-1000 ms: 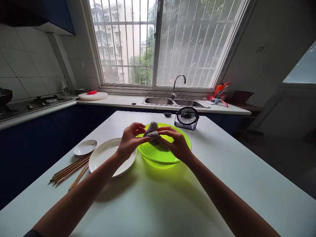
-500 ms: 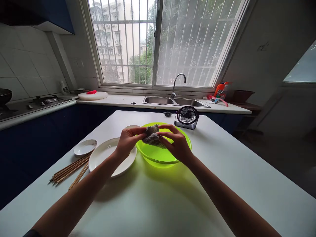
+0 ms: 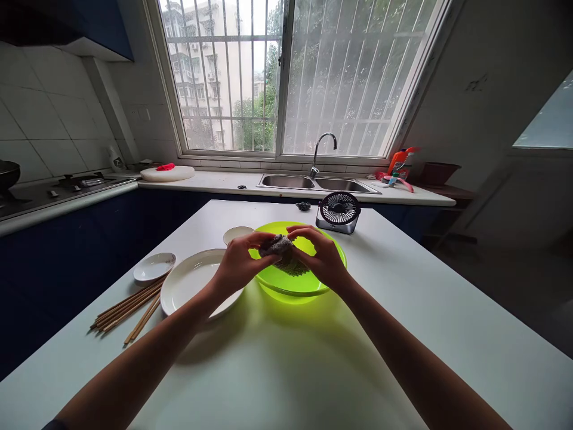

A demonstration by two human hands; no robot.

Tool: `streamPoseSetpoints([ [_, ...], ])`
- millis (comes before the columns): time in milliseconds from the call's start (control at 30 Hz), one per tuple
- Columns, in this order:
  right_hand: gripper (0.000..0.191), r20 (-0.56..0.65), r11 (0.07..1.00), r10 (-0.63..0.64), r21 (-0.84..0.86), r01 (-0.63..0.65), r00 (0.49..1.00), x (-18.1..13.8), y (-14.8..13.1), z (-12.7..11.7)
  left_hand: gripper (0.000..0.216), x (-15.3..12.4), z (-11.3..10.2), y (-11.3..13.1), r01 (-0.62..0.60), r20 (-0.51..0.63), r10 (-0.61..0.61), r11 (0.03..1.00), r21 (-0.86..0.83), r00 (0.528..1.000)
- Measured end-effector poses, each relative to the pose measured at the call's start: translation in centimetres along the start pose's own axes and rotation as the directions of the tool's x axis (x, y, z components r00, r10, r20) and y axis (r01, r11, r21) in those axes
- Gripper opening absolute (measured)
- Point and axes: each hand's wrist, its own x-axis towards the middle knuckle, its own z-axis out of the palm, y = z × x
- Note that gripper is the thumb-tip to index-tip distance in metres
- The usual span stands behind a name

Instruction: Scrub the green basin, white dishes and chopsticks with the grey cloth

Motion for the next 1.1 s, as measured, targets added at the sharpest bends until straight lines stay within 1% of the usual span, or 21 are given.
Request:
streamPoseSetpoints([
  [100,0.043,0.082,0.990,0.064,0.117,-0.073,0.995,0.0,0.2,-0.2,0.034,0.1,0.0,-0.1,0.012,0.019,-0.011,0.996,-0.085,1.000],
  [133,0.048,0.119,0.984,0.077,0.150,-0.095,0.990,-0.1,0.4,-0.2,0.035,0.1,0.0,-0.1,0.020,0.025,-0.017,0.993,-0.116,1.000],
  [200,0.053,0.181,0.974,0.095,0.186,-0.129,0.979,-0.1,0.5,-0.3,0.037,0.2,-0.1,-0.1,0.028,0.023,-0.024,0.986,-0.163,0.999],
  [267,0.055,0.216,0.970,0.113,0.188,-0.155,0.970,-0.2,0.6,-0.3,0.040,0.2,-0.1,0.0,0.024,0.011,-0.023,0.982,-0.185,1.000],
  [367,0.055,0.228,0.967,0.129,0.186,-0.174,0.965,-0.1,0.2,-0.4,0.042,0.2,-0.2,0.1,0.012,-0.005,-0.013,0.982,-0.190,1.000],
  [533,0.032,0.229,0.969,0.142,0.165,-0.182,0.963,0.2,-0.3,-0.5,0.046,0.2,-0.2,0.2,0.024,-0.016,-0.027,0.985,-0.174,1.000],
  [667,0.033,0.165,0.928,0.163,0.308,-0.208,0.973,0.3,-0.1,-0.6,0.050,0.4,-0.2,0.2,0.012,-0.020,-0.017,0.980,-0.200,1.000],
  [767,0.037,0.139,0.890,0.240,0.365,-0.275,0.961,0.5,-0.2,-1.2,0.047,0.4,-0.5,-0.2,-0.052,-0.015,0.051,0.988,-0.143,0.999],
  [833,0.041,0.075,0.894,0.293,0.332,-0.301,0.953,0.6,-0.2,-2.1,0.037,-0.1,-0.8,-0.8,-0.127,0.060,0.128,0.992,-0.013,0.990],
  [900,0.043,-0.030,0.923,0.300,0.260,-0.282,0.953,0.6,-0.3,-3.2,0.029,-0.9,-1.0,-1.5,-0.223,0.212,0.187,0.962,0.160,0.959],
  [1000,0.039,-0.184,0.978,0.207,0.072,-0.197,0.961,0.2,-0.1,-4.7,0.031,-2.5,-0.5,-2.7,-0.383,0.456,0.200,0.854,0.353,0.867],
  [1067,0.036,-0.208,0.989,0.104,-0.080,-0.123,0.973,-0.4,0.2,-5.3,0.033,-3.3,0.1,-3.2,-0.487,0.558,0.205,0.764,0.423,0.804],
  [1100,0.035,-0.183,0.986,0.053,-0.149,-0.081,0.982,-0.8,0.4,-5.4,0.033,-3.5,0.4,-3.4,-0.528,0.589,0.207,0.722,0.447,0.781],
])
